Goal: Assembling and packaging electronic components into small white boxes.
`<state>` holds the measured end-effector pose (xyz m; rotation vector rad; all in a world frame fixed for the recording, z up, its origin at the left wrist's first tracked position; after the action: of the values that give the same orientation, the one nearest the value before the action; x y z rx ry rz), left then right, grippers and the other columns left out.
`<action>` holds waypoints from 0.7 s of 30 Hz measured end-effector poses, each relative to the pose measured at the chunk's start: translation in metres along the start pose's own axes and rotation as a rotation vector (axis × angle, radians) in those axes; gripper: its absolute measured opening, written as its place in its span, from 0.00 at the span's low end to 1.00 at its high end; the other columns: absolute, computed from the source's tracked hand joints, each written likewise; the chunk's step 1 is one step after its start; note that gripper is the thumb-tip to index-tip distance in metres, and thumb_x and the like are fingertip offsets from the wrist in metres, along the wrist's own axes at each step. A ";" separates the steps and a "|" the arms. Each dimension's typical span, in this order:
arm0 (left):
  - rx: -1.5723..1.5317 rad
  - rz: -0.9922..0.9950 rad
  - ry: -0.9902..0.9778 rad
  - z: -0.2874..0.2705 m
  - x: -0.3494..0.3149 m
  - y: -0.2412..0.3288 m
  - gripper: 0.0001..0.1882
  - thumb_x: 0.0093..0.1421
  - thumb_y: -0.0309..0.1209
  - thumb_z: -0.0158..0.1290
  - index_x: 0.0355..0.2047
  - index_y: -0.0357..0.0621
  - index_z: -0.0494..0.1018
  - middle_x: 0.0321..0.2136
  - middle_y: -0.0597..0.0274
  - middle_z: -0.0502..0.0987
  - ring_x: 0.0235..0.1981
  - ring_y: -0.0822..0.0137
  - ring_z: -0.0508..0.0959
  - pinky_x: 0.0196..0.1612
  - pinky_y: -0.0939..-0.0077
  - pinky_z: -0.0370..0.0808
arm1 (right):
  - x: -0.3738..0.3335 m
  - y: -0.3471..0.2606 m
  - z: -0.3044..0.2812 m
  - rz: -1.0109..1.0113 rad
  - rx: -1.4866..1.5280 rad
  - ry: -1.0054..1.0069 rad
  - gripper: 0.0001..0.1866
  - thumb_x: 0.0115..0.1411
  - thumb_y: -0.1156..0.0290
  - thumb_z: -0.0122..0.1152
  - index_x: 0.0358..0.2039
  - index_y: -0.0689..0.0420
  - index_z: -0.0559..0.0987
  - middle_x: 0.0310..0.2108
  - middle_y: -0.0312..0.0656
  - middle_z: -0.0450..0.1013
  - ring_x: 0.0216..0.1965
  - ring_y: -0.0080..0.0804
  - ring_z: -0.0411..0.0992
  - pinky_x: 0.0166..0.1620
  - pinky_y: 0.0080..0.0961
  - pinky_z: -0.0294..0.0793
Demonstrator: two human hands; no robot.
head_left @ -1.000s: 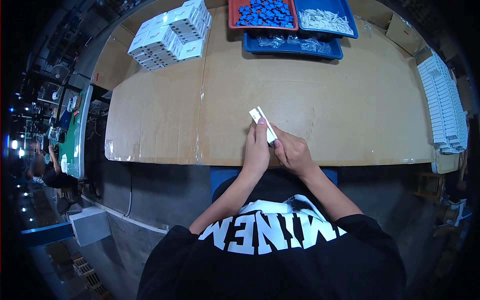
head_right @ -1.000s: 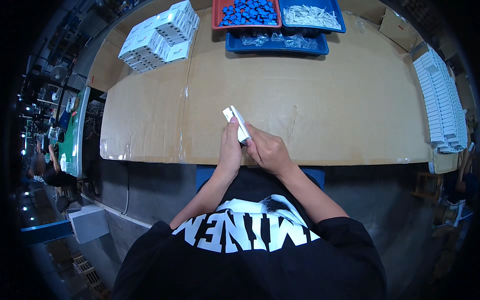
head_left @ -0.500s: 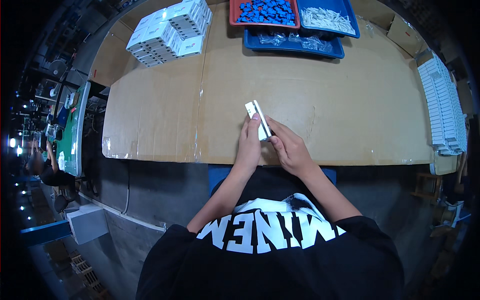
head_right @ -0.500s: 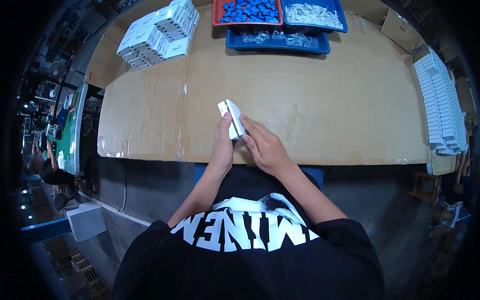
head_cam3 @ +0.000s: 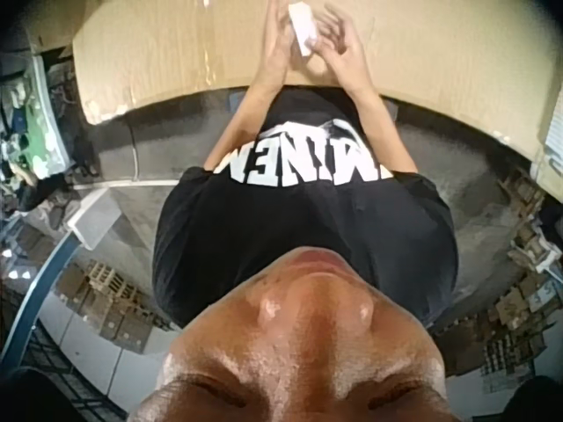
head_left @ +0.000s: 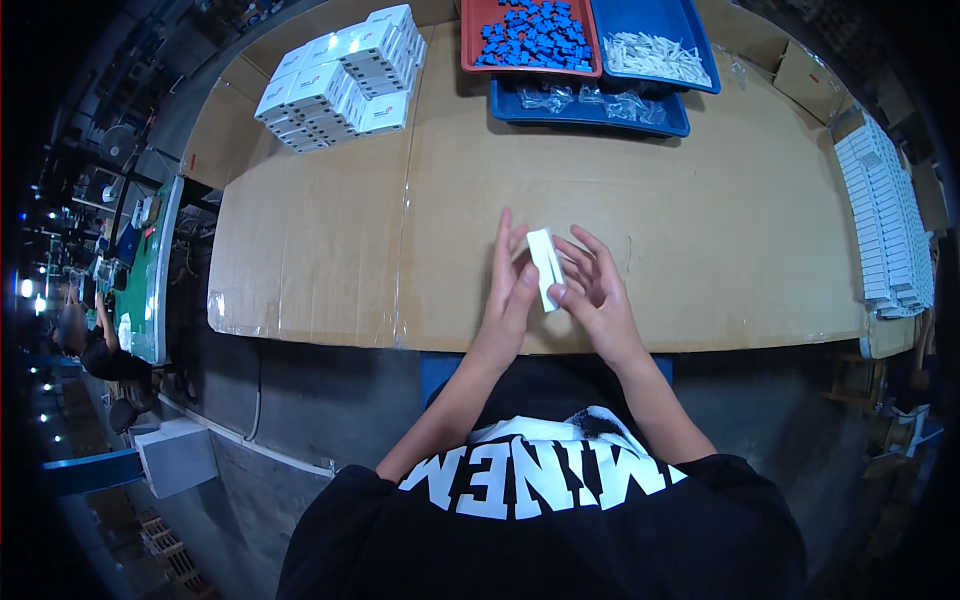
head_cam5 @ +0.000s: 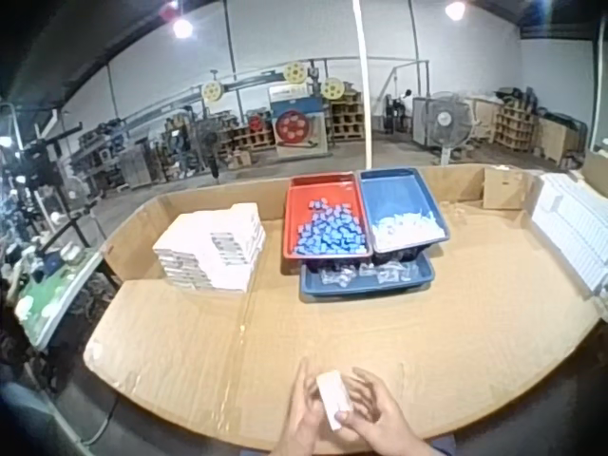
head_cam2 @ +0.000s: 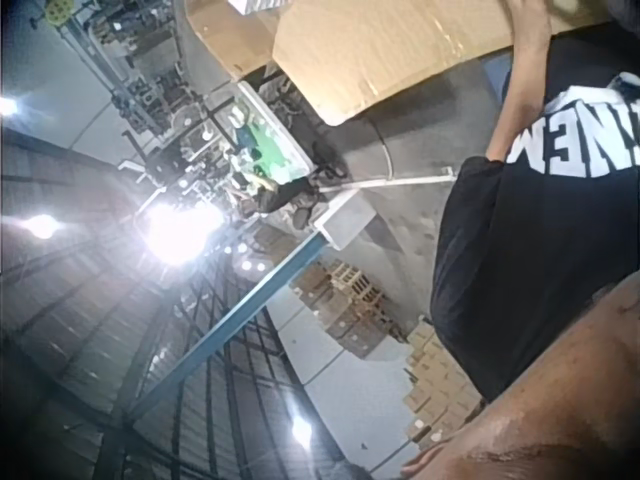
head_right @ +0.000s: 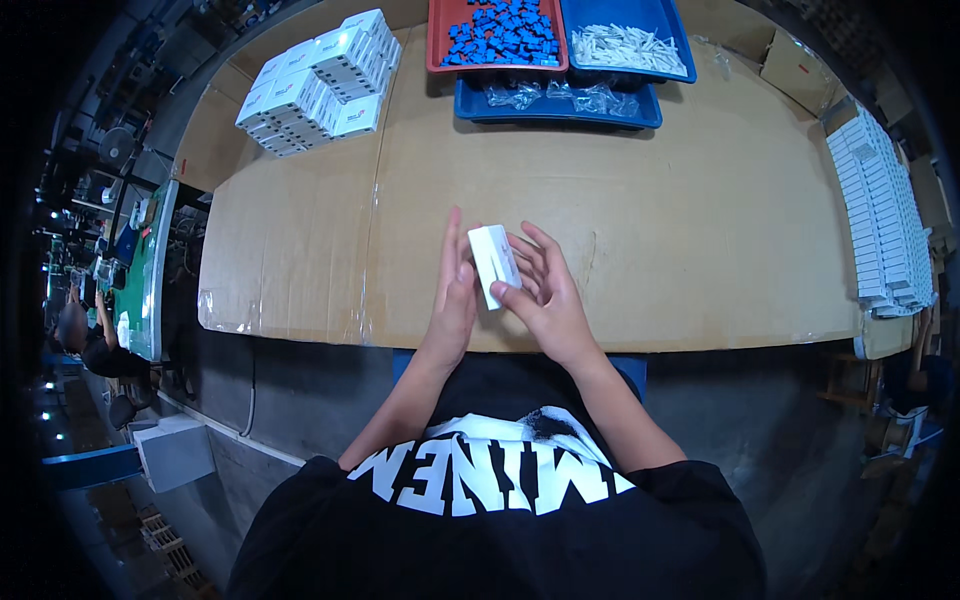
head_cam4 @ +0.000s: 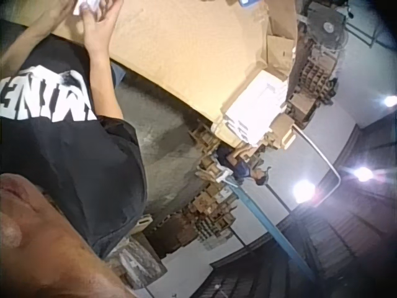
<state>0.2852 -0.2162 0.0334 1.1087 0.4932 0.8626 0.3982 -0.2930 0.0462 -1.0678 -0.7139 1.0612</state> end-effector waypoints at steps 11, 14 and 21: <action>0.089 0.156 0.142 0.013 -0.002 0.012 0.41 0.75 0.60 0.36 0.76 0.42 0.49 0.68 0.47 0.61 0.69 0.59 0.61 0.72 0.63 0.56 | -0.013 -0.001 0.028 -0.262 -0.311 -0.032 0.29 0.68 0.73 0.63 0.68 0.63 0.69 0.72 0.56 0.61 0.74 0.48 0.57 0.73 0.39 0.58; 0.137 0.168 0.153 0.018 -0.003 0.015 0.44 0.74 0.63 0.36 0.75 0.40 0.50 0.67 0.47 0.62 0.69 0.58 0.62 0.72 0.63 0.56 | -0.015 -0.013 0.030 -0.367 -0.451 -0.034 0.27 0.71 0.71 0.59 0.67 0.66 0.70 0.70 0.61 0.63 0.71 0.52 0.63 0.69 0.39 0.65; 0.109 0.170 0.138 0.024 -0.002 0.011 0.47 0.71 0.66 0.37 0.75 0.40 0.50 0.66 0.46 0.63 0.68 0.58 0.63 0.72 0.63 0.56 | -0.017 -0.018 0.027 -0.482 -0.582 -0.006 0.24 0.74 0.70 0.53 0.66 0.70 0.70 0.67 0.65 0.66 0.68 0.55 0.67 0.66 0.37 0.69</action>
<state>0.2973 -0.2292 0.0523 1.2080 0.5718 1.0761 0.3741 -0.3018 0.0730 -1.2882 -1.2567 0.4427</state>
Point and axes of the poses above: each hand's wrist, its own x-axis towards the middle knuckle, its own z-axis out of the palm, y = z × x, the point moved 6 cm from there along x, towards the middle knuckle
